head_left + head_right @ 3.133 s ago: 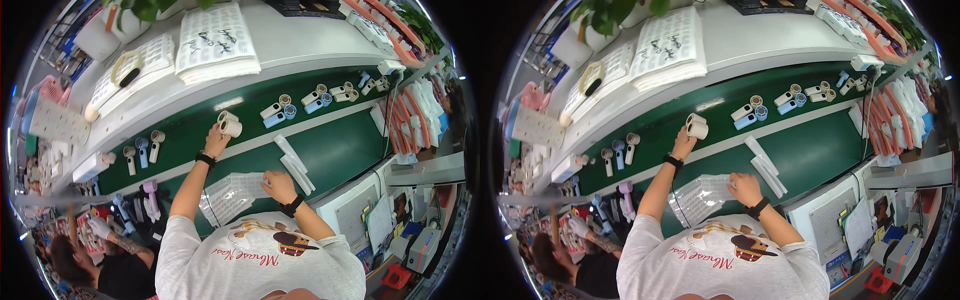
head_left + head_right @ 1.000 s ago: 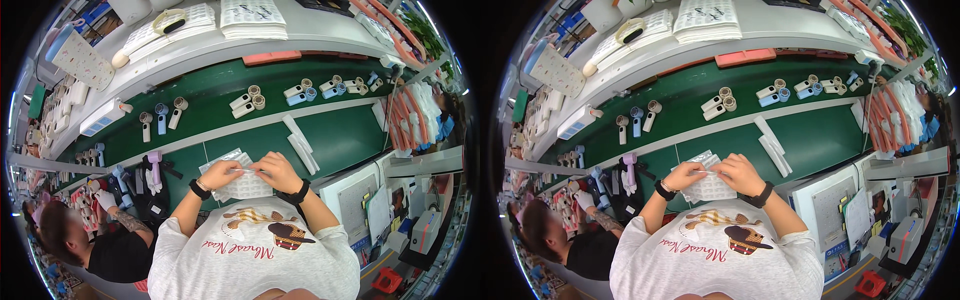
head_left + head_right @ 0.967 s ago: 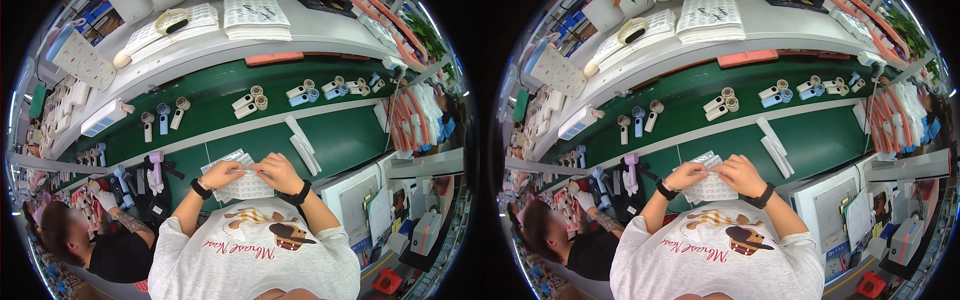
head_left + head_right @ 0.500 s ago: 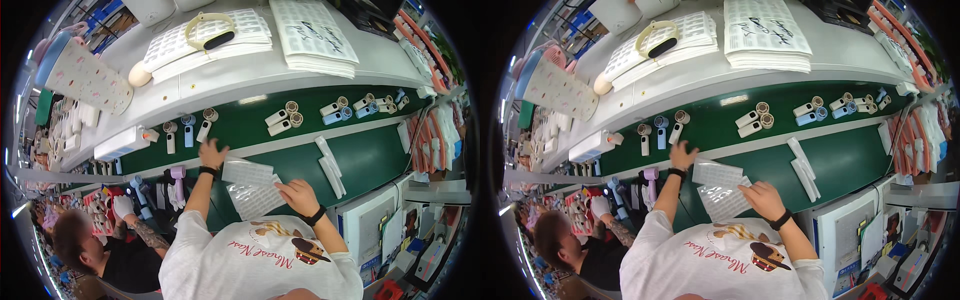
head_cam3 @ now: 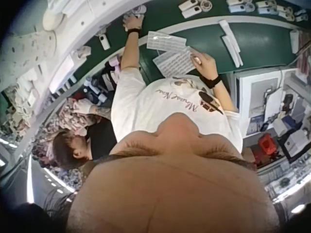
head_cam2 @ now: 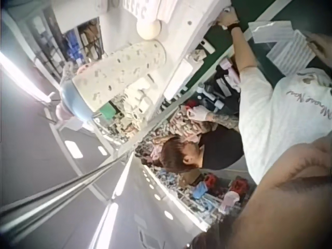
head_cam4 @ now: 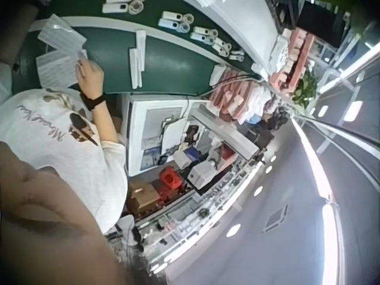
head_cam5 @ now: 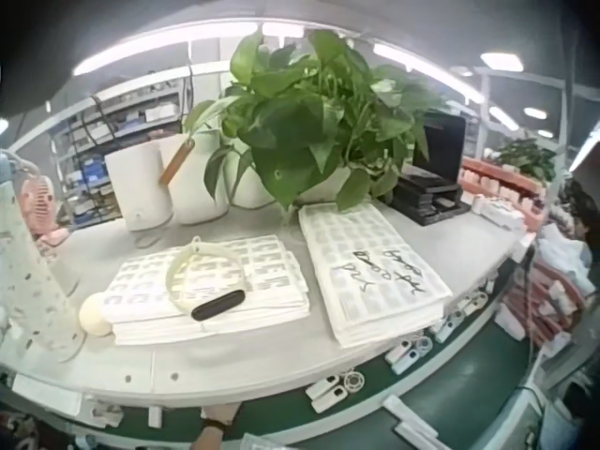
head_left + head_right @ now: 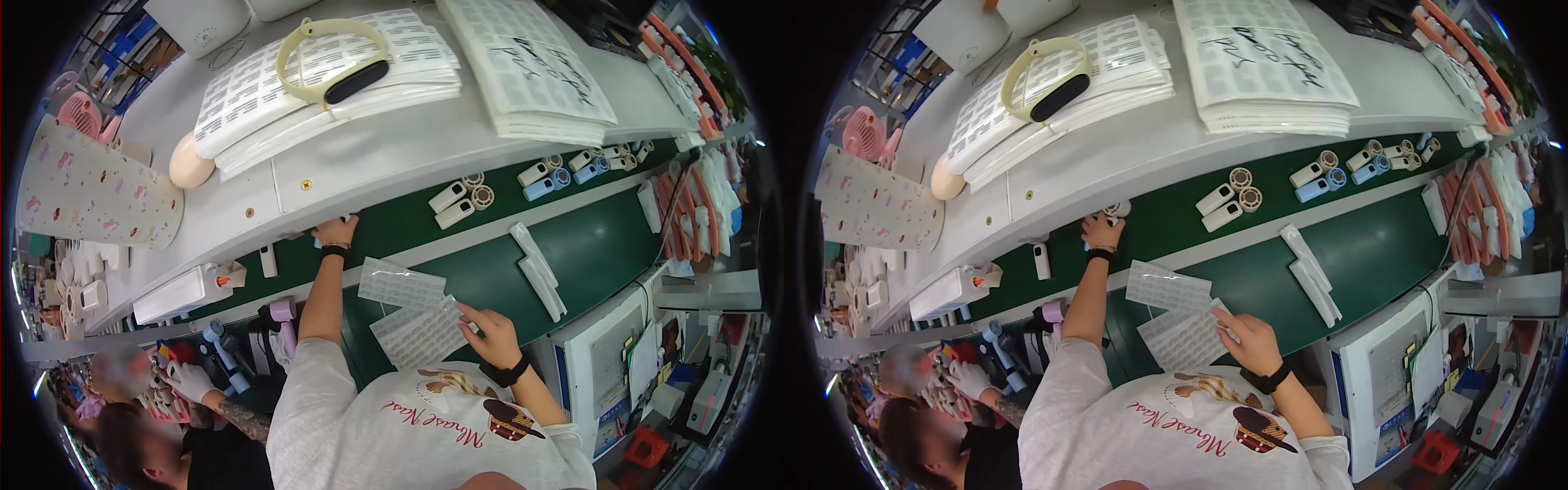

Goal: Packaging small portable fans into individual plastic bags at a workstation.

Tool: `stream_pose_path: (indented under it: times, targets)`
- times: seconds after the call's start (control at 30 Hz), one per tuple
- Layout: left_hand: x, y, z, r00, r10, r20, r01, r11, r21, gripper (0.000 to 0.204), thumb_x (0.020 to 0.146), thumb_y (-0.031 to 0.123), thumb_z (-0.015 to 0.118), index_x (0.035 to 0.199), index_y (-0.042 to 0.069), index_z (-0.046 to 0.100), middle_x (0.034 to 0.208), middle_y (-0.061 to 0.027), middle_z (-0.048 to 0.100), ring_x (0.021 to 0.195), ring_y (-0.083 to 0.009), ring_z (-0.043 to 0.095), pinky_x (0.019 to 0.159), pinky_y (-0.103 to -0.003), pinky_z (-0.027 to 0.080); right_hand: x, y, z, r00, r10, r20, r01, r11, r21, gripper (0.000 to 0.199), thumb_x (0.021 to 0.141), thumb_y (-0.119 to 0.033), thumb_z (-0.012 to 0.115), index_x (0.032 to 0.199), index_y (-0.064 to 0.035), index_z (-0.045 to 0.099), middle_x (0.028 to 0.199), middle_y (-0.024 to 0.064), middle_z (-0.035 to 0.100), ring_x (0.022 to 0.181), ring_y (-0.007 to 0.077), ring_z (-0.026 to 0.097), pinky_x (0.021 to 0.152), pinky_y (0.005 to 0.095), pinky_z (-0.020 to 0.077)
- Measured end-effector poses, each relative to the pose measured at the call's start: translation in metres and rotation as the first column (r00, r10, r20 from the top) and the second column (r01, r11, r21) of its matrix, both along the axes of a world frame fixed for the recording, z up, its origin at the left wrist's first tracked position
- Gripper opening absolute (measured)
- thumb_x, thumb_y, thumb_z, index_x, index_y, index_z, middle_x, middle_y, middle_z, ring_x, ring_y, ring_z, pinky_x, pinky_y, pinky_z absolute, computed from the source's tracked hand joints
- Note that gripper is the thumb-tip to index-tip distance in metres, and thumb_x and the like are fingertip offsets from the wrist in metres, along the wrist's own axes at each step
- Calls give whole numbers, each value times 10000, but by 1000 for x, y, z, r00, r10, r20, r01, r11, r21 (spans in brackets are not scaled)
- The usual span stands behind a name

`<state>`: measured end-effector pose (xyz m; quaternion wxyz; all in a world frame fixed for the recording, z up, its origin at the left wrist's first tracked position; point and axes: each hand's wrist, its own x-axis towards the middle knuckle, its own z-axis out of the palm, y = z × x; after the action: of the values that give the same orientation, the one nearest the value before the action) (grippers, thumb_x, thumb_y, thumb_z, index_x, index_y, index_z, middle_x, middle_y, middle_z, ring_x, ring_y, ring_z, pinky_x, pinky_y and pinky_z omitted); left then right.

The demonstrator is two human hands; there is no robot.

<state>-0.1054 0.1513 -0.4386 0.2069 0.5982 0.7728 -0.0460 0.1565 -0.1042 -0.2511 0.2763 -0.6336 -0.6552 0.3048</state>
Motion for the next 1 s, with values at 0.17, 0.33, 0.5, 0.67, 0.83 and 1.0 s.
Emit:
stream_pose_path:
  times: [0.17, 0.33, 0.5, 0.67, 0.83, 1.0]
  targets:
    - [37, -55, 30, 185, -9, 983, -65, 998, 22, 598, 770, 381, 595, 1258, 51, 493, 1332, -175, 471, 1233, -348, 463, 970, -481, 397, -7, 10, 24, 972, -160, -170, 192, 963, 187, 601, 771, 14, 686, 1326, -38, 461, 932, 118, 695, 790, 203, 681, 702, 261, 525]
    - [99, -135, 194, -741, 221, 634, 54, 961, -273, 362, 741, 267, 562, 1052, 83, 534, 1361, -176, 432, 1290, -351, 409, 1013, -562, 371, -5, 2, 51, 827, -177, -533, 294, 945, 143, 619, 773, 61, 679, 1332, -24, 427, 916, 121, 681, 782, 168, 665, 682, 243, 520]
    - [120, -175, 250, -914, 180, 363, 102, 969, -224, 301, 689, 300, 585, 908, 115, 494, 1379, -186, 396, 1320, -362, 368, 1015, -630, 338, -9, -6, 86, 483, -224, -847, 343, 938, -52, 598, 770, 92, 678, 1300, -9, 421, 872, 100, 653, 762, 131, 639, 668, 218, 506]
    - [127, -200, 268, -915, 90, 393, 67, 995, -71, 284, 772, 374, 570, 901, 136, 487, 1428, -132, 372, 1361, -334, 312, 1038, -653, 283, -8, -21, 102, 454, -191, -870, 322, 946, -40, 595, 766, 99, 681, 1288, -3, 415, 851, 93, 649, 763, 119, 632, 700, 214, 502]
    - [135, -219, 281, -903, -7, 429, -25, 999, -36, 279, 727, 335, 572, 887, 124, 484, 1405, -158, 377, 1353, -361, 313, 1029, -653, 303, -2, -34, 106, 549, -160, -821, 316, 948, 26, 621, 764, 81, 694, 1303, -8, 398, 840, 81, 641, 737, 107, 627, 655, 199, 490]
    - [141, -239, 294, -851, -117, 511, -154, 988, -31, 297, 650, 272, 581, 869, 95, 482, 1377, -212, 375, 1338, -403, 321, 1007, -646, 345, 3, -44, 104, 866, -36, -499, 278, 863, 421, 595, 751, 77, 708, 1269, -7, 427, 822, 65, 634, 690, 108, 602, 626, 225, 478]
